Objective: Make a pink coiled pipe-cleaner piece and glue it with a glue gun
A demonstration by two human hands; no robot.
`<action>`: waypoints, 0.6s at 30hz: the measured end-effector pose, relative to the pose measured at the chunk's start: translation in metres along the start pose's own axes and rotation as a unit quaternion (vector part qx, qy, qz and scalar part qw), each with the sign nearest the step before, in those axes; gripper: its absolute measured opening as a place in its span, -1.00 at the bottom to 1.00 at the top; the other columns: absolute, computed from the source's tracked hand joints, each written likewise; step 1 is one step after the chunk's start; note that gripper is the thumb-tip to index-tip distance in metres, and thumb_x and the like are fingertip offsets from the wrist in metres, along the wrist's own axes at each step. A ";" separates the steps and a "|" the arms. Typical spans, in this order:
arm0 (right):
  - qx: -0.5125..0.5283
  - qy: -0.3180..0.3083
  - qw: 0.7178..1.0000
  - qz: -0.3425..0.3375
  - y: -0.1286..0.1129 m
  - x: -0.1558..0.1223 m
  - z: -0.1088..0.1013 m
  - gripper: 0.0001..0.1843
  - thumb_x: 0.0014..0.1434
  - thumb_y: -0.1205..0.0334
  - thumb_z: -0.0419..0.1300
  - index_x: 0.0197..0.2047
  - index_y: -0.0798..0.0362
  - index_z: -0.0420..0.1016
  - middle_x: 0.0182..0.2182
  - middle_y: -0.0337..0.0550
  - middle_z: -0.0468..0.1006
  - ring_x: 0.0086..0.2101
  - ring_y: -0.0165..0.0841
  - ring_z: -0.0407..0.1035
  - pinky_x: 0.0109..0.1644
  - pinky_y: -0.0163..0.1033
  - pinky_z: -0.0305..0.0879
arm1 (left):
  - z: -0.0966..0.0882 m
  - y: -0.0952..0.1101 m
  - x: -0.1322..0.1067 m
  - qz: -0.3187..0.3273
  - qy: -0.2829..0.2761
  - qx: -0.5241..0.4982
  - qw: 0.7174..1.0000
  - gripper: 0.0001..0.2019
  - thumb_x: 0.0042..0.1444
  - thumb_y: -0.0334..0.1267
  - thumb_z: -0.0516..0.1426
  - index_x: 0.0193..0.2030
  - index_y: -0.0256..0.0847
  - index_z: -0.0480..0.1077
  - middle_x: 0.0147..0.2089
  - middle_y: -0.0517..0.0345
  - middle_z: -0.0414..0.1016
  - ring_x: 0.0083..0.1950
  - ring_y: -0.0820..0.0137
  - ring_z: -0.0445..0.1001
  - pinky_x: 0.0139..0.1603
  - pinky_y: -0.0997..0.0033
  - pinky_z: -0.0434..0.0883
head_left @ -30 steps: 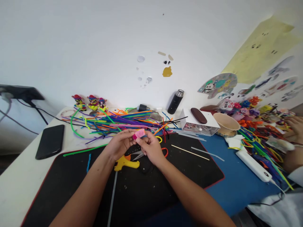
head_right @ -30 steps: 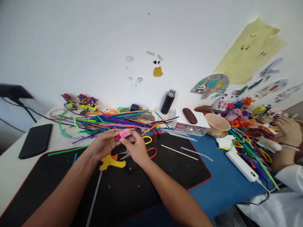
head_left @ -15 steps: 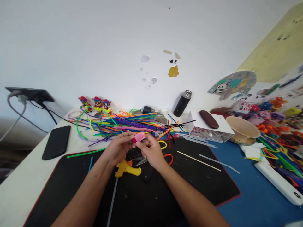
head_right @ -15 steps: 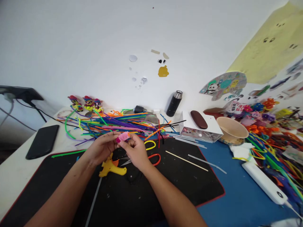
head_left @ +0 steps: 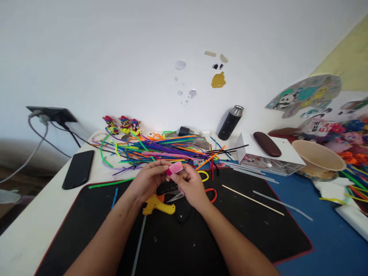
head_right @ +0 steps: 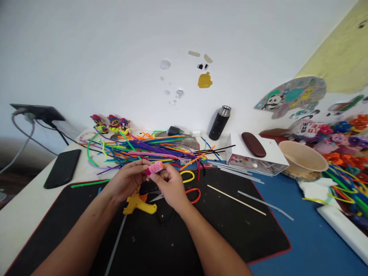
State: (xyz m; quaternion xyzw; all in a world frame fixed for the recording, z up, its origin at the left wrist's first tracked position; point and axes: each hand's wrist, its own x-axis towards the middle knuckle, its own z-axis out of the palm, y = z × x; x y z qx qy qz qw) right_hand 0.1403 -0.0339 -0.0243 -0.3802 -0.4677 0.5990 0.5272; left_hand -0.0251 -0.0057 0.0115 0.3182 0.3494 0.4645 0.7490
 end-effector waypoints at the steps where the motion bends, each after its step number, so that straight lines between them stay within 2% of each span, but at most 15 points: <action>1: -0.001 -0.001 1.000 0.001 -0.001 0.000 0.000 -0.48 0.15 -0.19 0.49 -0.07 0.02 0.52 -0.59 -0.42 0.39 -0.66 -0.51 0.06 -0.62 -0.35 -0.06 | 0.000 0.000 0.000 0.000 -0.001 -0.001 1.000 -0.73 -0.16 -0.28 0.53 -0.33 -0.36 0.66 -0.41 0.09 0.58 -0.44 0.45 0.52 -0.39 0.52 0.50; 6: -0.002 -0.008 1.000 -0.001 -0.005 0.003 0.005 -0.46 0.14 -0.24 0.48 -0.08 0.01 0.50 -0.57 -0.40 0.40 -0.65 -0.51 0.05 -0.61 -0.35 -0.09 | -0.003 0.004 -0.001 0.003 0.006 -0.018 1.000 -0.74 -0.13 -0.32 0.51 -0.30 -0.36 0.67 -0.37 0.08 0.61 -0.43 0.45 0.53 -0.37 0.50 0.52; 14: -0.036 -0.021 0.999 -0.016 -0.012 0.015 0.016 -0.50 0.15 -0.19 0.48 -0.06 -0.01 0.54 -0.60 -0.46 0.23 -0.64 -0.50 0.02 -0.59 -0.35 -0.10 | -0.011 0.012 -0.002 0.024 -0.014 -0.055 0.998 -0.81 -0.02 -0.33 0.46 -0.27 -0.37 0.66 -0.37 0.09 0.58 -0.39 0.43 0.52 -0.37 0.51 0.52; 18: -0.026 -0.020 0.999 -0.010 -0.009 0.015 0.014 -0.49 0.15 -0.21 0.48 -0.08 -0.01 0.51 -0.59 -0.44 0.28 -0.63 -0.50 0.03 -0.59 -0.34 -0.11 | -0.012 0.008 -0.001 0.026 -0.009 -0.044 0.999 -0.82 -0.02 -0.34 0.45 -0.27 -0.36 0.66 -0.32 0.05 0.62 -0.38 0.43 0.53 -0.37 0.51 0.51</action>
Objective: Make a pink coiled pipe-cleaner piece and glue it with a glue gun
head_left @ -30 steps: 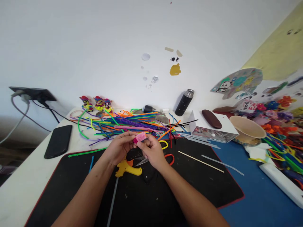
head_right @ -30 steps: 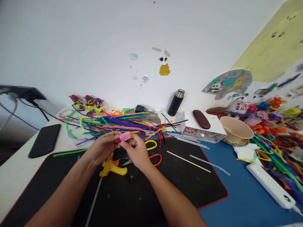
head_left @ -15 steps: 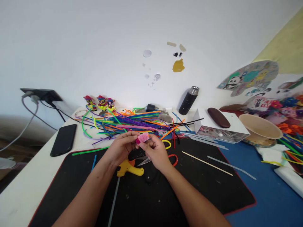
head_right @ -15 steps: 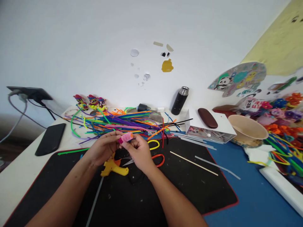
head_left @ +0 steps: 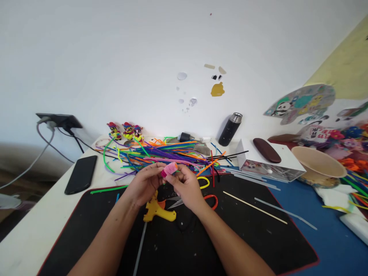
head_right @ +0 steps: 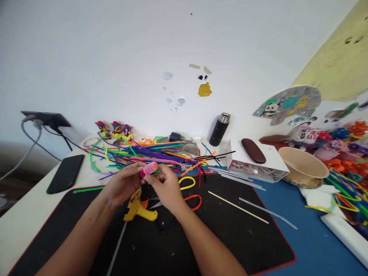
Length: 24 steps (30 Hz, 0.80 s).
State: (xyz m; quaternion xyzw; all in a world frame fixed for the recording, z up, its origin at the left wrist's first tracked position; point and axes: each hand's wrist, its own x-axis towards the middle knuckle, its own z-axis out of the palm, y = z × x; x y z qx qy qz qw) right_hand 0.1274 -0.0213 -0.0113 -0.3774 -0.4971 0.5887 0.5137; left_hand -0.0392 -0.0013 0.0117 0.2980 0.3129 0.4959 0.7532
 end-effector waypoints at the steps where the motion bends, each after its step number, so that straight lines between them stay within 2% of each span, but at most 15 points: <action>1: 0.001 -0.001 1.000 0.001 0.001 -0.001 -0.002 -0.48 0.15 -0.22 0.47 -0.08 0.00 0.51 -0.58 -0.43 0.30 -0.63 -0.50 0.03 -0.59 -0.34 -0.11 | 0.000 -0.002 0.000 -0.001 0.002 0.004 1.000 -0.82 -0.01 -0.35 0.45 -0.27 -0.36 0.66 -0.31 0.04 0.62 -0.37 0.42 0.54 -0.37 0.51 0.51; 11: -0.035 -0.005 0.999 -0.012 0.001 -0.007 -0.018 -0.52 0.19 -0.20 0.45 -0.09 0.02 0.55 -0.59 -0.39 0.32 -0.58 -0.45 0.05 -0.49 -0.29 -0.09 | 0.004 -0.009 0.001 -0.043 -0.001 0.013 0.999 -0.78 -0.07 -0.33 0.50 -0.30 -0.36 0.65 -0.37 0.05 0.61 -0.41 0.42 0.53 -0.34 0.46 0.54; 18: -0.033 -0.007 0.999 -0.023 -0.001 -0.008 -0.021 -0.58 0.18 -0.15 0.48 -0.06 -0.04 0.60 -0.55 -0.33 0.36 -0.53 -0.38 0.13 -0.46 -0.26 -0.01 | 0.007 -0.009 -0.001 -0.031 -0.010 0.018 0.999 -0.74 -0.06 -0.30 0.51 -0.26 -0.39 0.66 -0.33 0.06 0.61 -0.39 0.45 0.54 -0.34 0.50 0.54; 24: -0.031 -0.010 0.999 -0.015 0.000 -0.009 -0.022 -0.57 0.18 -0.13 0.48 -0.05 -0.03 0.59 -0.58 -0.37 0.29 -0.57 -0.42 0.05 -0.50 -0.27 -0.10 | 0.006 -0.011 -0.002 -0.018 -0.026 0.014 0.999 -0.79 -0.01 -0.32 0.48 -0.27 -0.36 0.65 -0.30 0.03 0.63 -0.37 0.45 0.55 -0.32 0.52 0.54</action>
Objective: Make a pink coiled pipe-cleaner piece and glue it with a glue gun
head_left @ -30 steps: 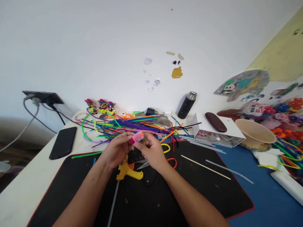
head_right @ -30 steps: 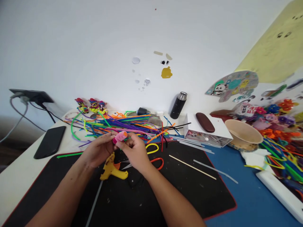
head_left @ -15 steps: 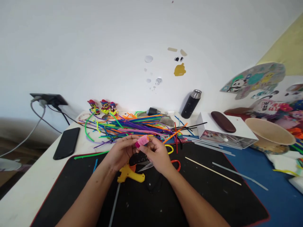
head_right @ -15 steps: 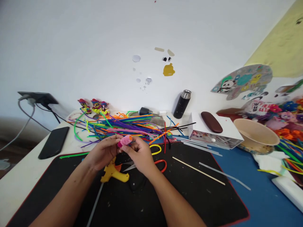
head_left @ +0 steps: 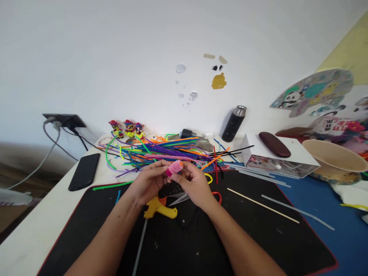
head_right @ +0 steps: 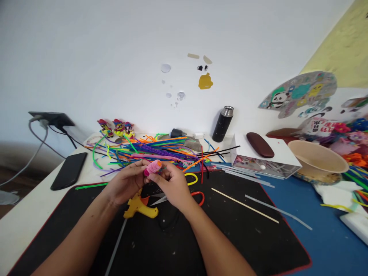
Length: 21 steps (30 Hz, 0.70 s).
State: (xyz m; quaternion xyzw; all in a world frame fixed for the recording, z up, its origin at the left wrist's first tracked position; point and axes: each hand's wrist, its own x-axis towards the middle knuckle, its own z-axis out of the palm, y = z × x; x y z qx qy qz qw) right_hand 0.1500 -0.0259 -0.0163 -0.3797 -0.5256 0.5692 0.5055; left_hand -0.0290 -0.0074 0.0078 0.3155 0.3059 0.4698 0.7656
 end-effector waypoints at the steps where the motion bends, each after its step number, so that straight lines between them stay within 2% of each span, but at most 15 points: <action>1: 0.001 0.001 1.000 -0.001 0.000 0.000 0.000 -0.55 0.18 -0.14 0.48 -0.04 -0.03 0.59 -0.58 -0.37 0.27 -0.57 -0.42 0.04 -0.50 -0.27 -0.11 | 0.000 0.000 0.000 0.001 -0.003 0.001 1.000 -0.79 -0.02 -0.32 0.49 -0.27 -0.37 0.65 -0.30 0.03 0.63 -0.37 0.45 0.55 -0.31 0.52 0.54; 21: 0.011 -0.014 1.000 -0.014 0.000 0.002 -0.001 -0.53 0.15 -0.16 0.50 -0.06 -0.02 0.58 -0.58 -0.39 0.30 -0.60 -0.47 0.03 -0.54 -0.31 -0.14 | -0.002 -0.002 0.002 0.005 -0.020 -0.010 1.000 -0.77 -0.04 -0.33 0.49 -0.24 -0.35 0.66 -0.32 0.05 0.63 -0.34 0.42 0.57 -0.28 0.50 0.56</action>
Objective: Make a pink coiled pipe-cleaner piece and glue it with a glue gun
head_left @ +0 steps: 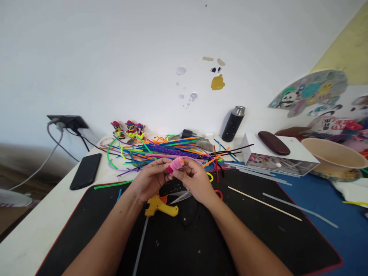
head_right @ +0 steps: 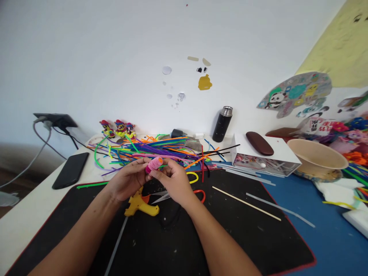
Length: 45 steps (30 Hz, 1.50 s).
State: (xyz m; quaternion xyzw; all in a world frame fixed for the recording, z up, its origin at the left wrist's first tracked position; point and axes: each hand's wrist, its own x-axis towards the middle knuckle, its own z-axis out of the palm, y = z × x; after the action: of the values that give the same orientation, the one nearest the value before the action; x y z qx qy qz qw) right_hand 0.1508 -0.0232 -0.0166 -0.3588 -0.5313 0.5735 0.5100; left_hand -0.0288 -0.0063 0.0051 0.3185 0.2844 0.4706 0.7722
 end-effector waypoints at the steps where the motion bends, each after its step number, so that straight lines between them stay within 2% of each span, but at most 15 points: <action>1: -0.001 -0.001 1.000 0.000 0.000 0.000 0.000 -0.52 0.15 -0.15 0.50 -0.04 -0.02 0.58 -0.58 -0.39 0.32 -0.60 -0.47 0.04 -0.55 -0.32 -0.13 | 0.000 0.000 0.000 -0.001 0.000 -0.001 1.000 -0.76 -0.05 -0.33 0.50 -0.24 -0.35 0.66 -0.32 0.06 0.63 -0.34 0.42 0.57 -0.28 0.50 0.56; 6: -0.007 -0.001 1.000 -0.001 0.003 0.001 -0.001 -0.52 0.16 -0.14 0.49 -0.02 -0.01 0.58 -0.55 -0.37 0.38 -0.61 -0.48 0.04 -0.56 -0.33 -0.13 | -0.001 0.000 0.000 -0.004 -0.007 -0.002 1.000 -0.77 -0.03 -0.34 0.50 -0.24 -0.35 0.66 -0.31 0.06 0.63 -0.32 0.40 0.58 -0.27 0.49 0.57; 23: -0.013 -0.009 1.000 -0.012 0.005 0.002 -0.005 -0.52 0.16 -0.08 0.51 0.02 0.00 0.58 -0.55 -0.41 0.32 -0.60 -0.50 0.06 -0.56 -0.34 -0.08 | -0.004 -0.001 0.002 -0.010 -0.042 -0.018 0.999 -0.78 0.03 -0.34 0.48 -0.20 -0.36 0.66 -0.28 0.07 0.66 -0.29 0.41 0.62 -0.22 0.52 0.61; 33: -0.006 -0.012 1.000 -0.005 0.003 0.001 -0.004 -0.51 0.14 -0.07 0.52 0.00 0.01 0.57 -0.55 -0.41 0.32 -0.60 -0.50 0.07 -0.56 -0.34 -0.09 | -0.002 0.000 0.001 -0.009 -0.037 -0.017 0.999 -0.84 0.04 -0.38 0.45 -0.22 -0.34 0.66 -0.29 0.06 0.65 -0.30 0.41 0.60 -0.24 0.52 0.60; 45: 0.014 -0.014 1.000 -0.002 -0.001 0.002 -0.004 -0.51 0.10 -0.03 0.55 -0.03 0.03 0.56 -0.59 -0.45 0.32 -0.63 -0.51 0.06 -0.59 -0.35 -0.06 | -0.002 -0.001 0.002 -0.012 -0.039 -0.020 0.999 -0.80 0.02 -0.35 0.47 -0.22 -0.37 0.65 -0.29 0.08 0.64 -0.31 0.43 0.61 -0.24 0.54 0.61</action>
State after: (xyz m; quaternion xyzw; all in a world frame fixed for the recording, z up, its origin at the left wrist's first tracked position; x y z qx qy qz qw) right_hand 0.1540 -0.0202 -0.0154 -0.3424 -0.5309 0.5853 0.5083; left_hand -0.0288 -0.0049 0.0025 0.3179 0.2485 0.4536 0.7946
